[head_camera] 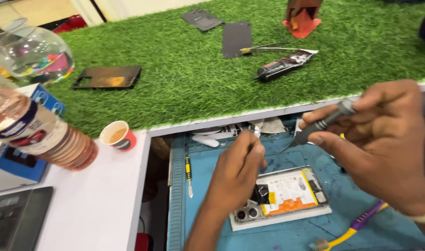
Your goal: The person cleans the internal components of a disassembled smartphone with a white wipe and a screwdriver. They then place the back cover onto the phone, press the edges to seat it, and apply a black adhesive seal around the camera module area.
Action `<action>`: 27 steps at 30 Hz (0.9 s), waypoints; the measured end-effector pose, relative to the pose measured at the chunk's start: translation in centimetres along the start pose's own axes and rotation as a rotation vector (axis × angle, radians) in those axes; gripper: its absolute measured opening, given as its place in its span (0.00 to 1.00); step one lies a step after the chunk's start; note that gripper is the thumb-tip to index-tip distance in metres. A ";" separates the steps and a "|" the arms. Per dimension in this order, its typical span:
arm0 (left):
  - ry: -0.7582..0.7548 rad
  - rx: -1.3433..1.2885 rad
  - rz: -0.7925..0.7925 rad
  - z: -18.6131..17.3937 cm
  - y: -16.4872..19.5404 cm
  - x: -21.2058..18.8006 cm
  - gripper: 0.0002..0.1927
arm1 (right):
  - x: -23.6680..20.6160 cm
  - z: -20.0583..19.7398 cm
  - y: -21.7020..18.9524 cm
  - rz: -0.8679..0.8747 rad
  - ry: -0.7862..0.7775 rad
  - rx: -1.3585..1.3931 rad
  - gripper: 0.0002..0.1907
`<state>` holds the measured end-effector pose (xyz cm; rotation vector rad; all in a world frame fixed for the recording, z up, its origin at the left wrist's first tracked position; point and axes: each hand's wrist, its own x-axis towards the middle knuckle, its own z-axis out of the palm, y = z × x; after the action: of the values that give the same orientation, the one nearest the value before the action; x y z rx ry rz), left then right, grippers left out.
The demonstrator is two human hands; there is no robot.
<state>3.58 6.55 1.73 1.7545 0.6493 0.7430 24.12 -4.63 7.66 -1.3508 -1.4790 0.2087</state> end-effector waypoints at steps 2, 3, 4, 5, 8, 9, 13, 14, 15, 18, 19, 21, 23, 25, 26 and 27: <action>0.063 -0.258 -0.095 0.7 -0.2 -3.1 0.11 | -0.7 -0.1 -1.2 -0.061 -0.063 -0.312 0.11; 0.082 -0.388 -0.141 1.3 -0.6 -4.3 0.12 | -1.2 0.2 -1.5 0.004 -0.060 -0.214 0.10; 0.103 -0.520 -0.187 1.8 -1.1 -5.3 0.12 | -1.9 0.5 -1.7 0.070 -0.057 -0.117 0.11; 0.119 -0.560 -0.180 2.3 -1.7 -6.1 0.12 | -2.7 0.8 -1.8 0.138 -0.056 -0.023 0.13; 0.131 -0.627 -0.158 3.3 -3.3 -7.4 0.12 | -4.5 1.5 -1.5 0.160 -0.029 -0.010 0.14; 0.111 -0.614 -0.152 3.4 -3.6 -7.7 0.13 | -5.0 1.7 -1.4 0.167 -0.012 0.024 0.15; 0.057 -0.613 -0.151 3.6 -4.1 -8.1 0.12 | -5.8 1.8 -1.3 0.116 -0.022 0.042 0.16; 0.059 -0.614 -0.148 3.6 -4.1 -8.1 0.12 | -5.8 1.8 -1.4 0.087 -0.046 0.019 0.17; 0.061 -0.613 -0.146 3.6 -4.0 -8.1 0.12 | -5.8 1.8 -1.4 0.067 -0.036 0.075 0.19; 0.068 -0.596 -0.125 3.7 -3.9 -8.2 0.13 | -5.6 1.7 -1.4 0.043 -0.027 0.140 0.27; 0.071 -0.588 -0.115 3.7 -3.8 -8.1 0.13 | -5.6 1.7 -1.4 0.062 -0.036 0.096 0.28; 0.079 -0.580 -0.128 3.6 -3.6 -8.2 0.14 | -5.5 1.6 -1.3 0.078 -0.046 0.053 0.29; 0.086 -0.550 -0.130 3.6 -3.4 -8.2 0.14 | -5.5 1.6 -1.3 0.075 -0.048 0.051 0.29; 0.091 -0.496 -0.114 3.5 -3.2 -8.2 0.15 | -5.5 1.7 -1.5 0.088 -0.031 0.097 0.29; 0.095 -0.488 -0.112 3.4 -3.1 -8.2 0.15 | -5.5 1.8 -1.6 0.096 -0.023 0.119 0.29; 0.099 -0.479 -0.109 3.4 -3.0 -8.2 0.15 | -5.5 2.0 -1.7 0.119 -0.002 0.176 0.29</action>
<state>0.55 -0.71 -3.26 1.2415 0.5712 0.8342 20.38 -8.63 4.94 -1.2970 -1.3496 0.4071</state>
